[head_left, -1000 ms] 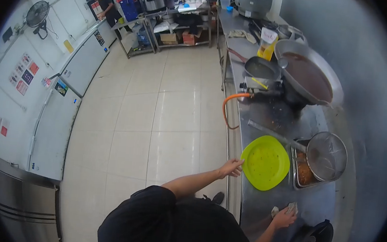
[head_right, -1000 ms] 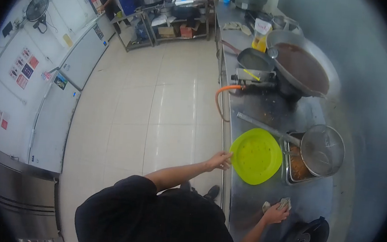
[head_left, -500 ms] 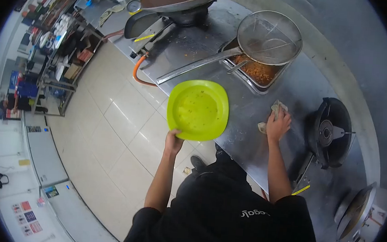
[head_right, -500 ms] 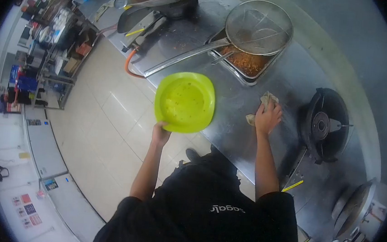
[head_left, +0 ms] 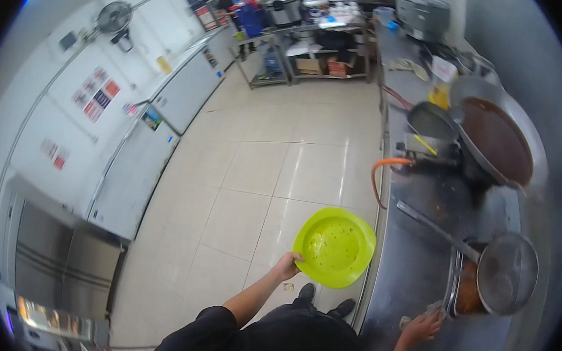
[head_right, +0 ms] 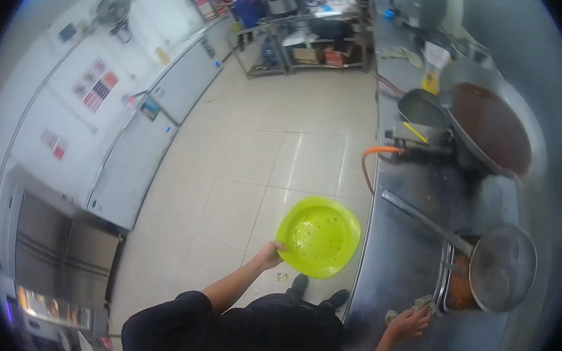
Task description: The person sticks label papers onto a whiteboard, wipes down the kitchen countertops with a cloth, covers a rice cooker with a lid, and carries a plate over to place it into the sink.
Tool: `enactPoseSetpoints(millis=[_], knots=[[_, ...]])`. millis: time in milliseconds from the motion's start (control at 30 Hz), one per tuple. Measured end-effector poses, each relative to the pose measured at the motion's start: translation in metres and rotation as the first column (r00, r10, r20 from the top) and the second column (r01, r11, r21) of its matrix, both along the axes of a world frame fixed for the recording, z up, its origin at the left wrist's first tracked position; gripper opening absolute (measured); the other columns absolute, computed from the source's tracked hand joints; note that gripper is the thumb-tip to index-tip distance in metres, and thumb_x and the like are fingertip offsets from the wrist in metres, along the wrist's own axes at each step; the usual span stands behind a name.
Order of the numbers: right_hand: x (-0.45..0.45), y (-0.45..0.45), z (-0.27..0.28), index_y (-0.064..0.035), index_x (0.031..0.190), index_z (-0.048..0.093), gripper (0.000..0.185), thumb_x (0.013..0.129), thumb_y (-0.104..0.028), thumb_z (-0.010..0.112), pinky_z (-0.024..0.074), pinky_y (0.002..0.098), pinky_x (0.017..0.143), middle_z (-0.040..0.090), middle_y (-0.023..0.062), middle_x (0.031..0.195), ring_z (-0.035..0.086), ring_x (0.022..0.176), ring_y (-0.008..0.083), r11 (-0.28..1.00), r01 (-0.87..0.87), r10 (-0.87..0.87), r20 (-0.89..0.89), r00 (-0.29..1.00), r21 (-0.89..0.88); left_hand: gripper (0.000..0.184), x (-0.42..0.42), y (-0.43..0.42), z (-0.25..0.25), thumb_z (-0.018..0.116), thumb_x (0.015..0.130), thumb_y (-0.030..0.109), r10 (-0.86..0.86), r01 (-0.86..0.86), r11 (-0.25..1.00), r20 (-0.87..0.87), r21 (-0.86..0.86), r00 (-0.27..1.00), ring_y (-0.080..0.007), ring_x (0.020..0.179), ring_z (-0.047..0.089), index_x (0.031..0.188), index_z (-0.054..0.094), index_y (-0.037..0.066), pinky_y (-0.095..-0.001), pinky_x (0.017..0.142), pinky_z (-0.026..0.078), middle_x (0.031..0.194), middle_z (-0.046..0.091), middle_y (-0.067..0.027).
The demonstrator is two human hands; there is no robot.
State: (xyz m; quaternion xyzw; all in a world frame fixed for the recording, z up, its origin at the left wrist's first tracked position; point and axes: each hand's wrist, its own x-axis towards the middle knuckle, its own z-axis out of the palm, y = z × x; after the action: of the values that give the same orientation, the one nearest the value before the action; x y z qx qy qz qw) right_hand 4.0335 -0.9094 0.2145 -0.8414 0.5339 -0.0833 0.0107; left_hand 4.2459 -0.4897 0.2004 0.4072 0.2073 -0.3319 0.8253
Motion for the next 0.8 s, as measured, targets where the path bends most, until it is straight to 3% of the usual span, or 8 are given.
enactPoseSetpoints(millis=[100, 200, 300, 400, 467, 567, 667, 800], knots=[[0.059, -0.002, -0.008, -0.0089, 0.137, 0.043, 0.05, 0.089, -0.017, 0.055, 0.0351, 0.0483, 0.098, 0.042, 0.0114, 0.138, 0.04, 0.128, 0.0276, 0.984, -0.159, 0.154, 0.063, 0.986, 0.076, 0.047, -0.008, -0.001, -0.013, 0.051, 0.074, 0.006, 0.082, -0.082, 0.996, 0.003, 0.047, 0.997, -0.0264, 0.109, 0.056, 0.12, 0.051, -0.005, -0.0385, 0.097, 0.043, 0.12, 0.059, -0.0129], [0.121, -0.039, -0.069, -0.001, 0.13, 0.048, 0.044, 0.088, -0.013, 0.053, 0.0363, 0.0491, 0.1, 0.044, 0.0156, 0.138, 0.04, 0.129, 0.0332, 0.93, -0.329, 0.352, 0.141, 0.925, -0.167, 0.047, -0.009, 0.001, -0.025, 0.051, 0.075, 0.006, 0.143, -0.141, 0.986, -0.013, 0.093, 0.99, -0.0271, 0.111, 0.055, 0.12, 0.05, -0.005, -0.039, 0.098, 0.042, 0.122, 0.058, -0.0135], [0.19, -0.055, -0.036, 0.0031, 0.125, 0.051, 0.04, 0.086, -0.007, 0.05, 0.0365, 0.0456, 0.103, 0.051, 0.0214, 0.129, 0.047, 0.122, 0.037, 0.878, -0.453, 0.479, 0.27, 0.835, -0.157, 0.048, -0.01, 0.004, -0.035, 0.052, 0.074, 0.005, 0.178, -0.177, 0.98, -0.006, 0.093, 0.984, -0.0276, 0.11, 0.055, 0.121, 0.05, -0.005, -0.0391, 0.099, 0.04, 0.12, 0.058, -0.0134], [0.246, -0.078, -0.044, -0.0036, 0.103, 0.065, 0.026, 0.081, -0.005, 0.052, 0.0408, 0.0444, 0.097, 0.061, 0.0189, 0.112, 0.053, 0.111, 0.0363, 0.859, -0.486, 0.502, 0.463, 0.73, -0.164, 0.048, -0.006, 0.021, -0.055, 0.052, 0.073, 0.004, 0.19, -0.188, 0.979, -0.023, 0.084, 0.982, -0.0276, 0.108, 0.056, 0.12, 0.051, -0.004, -0.0393, 0.099, 0.041, 0.119, 0.059, -0.0131], [0.263, -0.096, -0.07, -0.0069, 0.096, 0.068, 0.02, 0.081, -0.008, 0.055, 0.0427, 0.0458, 0.088, 0.063, 0.0166, 0.104, 0.055, 0.101, 0.0374, 0.91, -0.411, 0.38, 0.506, 0.774, -0.055, 0.048, -0.012, 0.016, -0.063, 0.052, 0.071, 0.003, 0.182, -0.178, 0.982, -0.064, 0.064, 0.981, -0.0274, 0.108, 0.056, 0.119, 0.052, -0.004, -0.0397, 0.098, 0.041, 0.117, 0.059, -0.0128], [0.269, -0.098, -0.059, 0.0, 0.12, 0.053, 0.037, 0.084, -0.01, 0.054, 0.0399, 0.0453, 0.096, 0.053, 0.0193, 0.122, 0.051, 0.112, 0.0365, 0.929, -0.303, 0.365, 0.389, 0.846, -0.214, 0.05, -0.016, 0.014, -0.062, 0.052, 0.069, 0.001, 0.254, -0.25, 0.967, -0.075, 0.055, 0.964, -0.0273, 0.108, 0.056, 0.118, 0.052, -0.002, -0.0406, 0.098, 0.042, 0.116, 0.06, -0.0117], [0.281, -0.108, -0.065, 0.0033, 0.129, 0.043, 0.046, 0.086, -0.012, 0.052, 0.037, 0.045, 0.101, 0.046, 0.0206, 0.13, 0.045, 0.121, 0.0365, 0.947, -0.312, 0.319, 0.323, 0.891, -0.074, 0.053, -0.017, 0.011, -0.07, 0.054, 0.068, 0.001, 0.294, -0.288, 0.955, -0.108, 0.07, 0.95, -0.0276, 0.113, 0.053, 0.12, 0.052, -0.001, -0.0417, 0.101, 0.04, 0.121, 0.058, -0.0115], [0.332, -0.15, -0.098, 0.0045, 0.126, 0.045, 0.041, 0.088, -0.013, 0.047, 0.0371, 0.0442, 0.101, 0.046, 0.0216, 0.129, 0.043, 0.123, 0.0374, 0.918, -0.3, 0.373, 0.315, 0.872, -0.258, 0.054, -0.025, 0.012, -0.071, 0.053, 0.069, 0.003, 0.28, -0.272, 0.96, -0.132, 0.073, 0.951, -0.0276, 0.116, 0.051, 0.123, 0.051, -0.001, -0.0422, 0.103, 0.038, 0.123, 0.056, -0.0116]])
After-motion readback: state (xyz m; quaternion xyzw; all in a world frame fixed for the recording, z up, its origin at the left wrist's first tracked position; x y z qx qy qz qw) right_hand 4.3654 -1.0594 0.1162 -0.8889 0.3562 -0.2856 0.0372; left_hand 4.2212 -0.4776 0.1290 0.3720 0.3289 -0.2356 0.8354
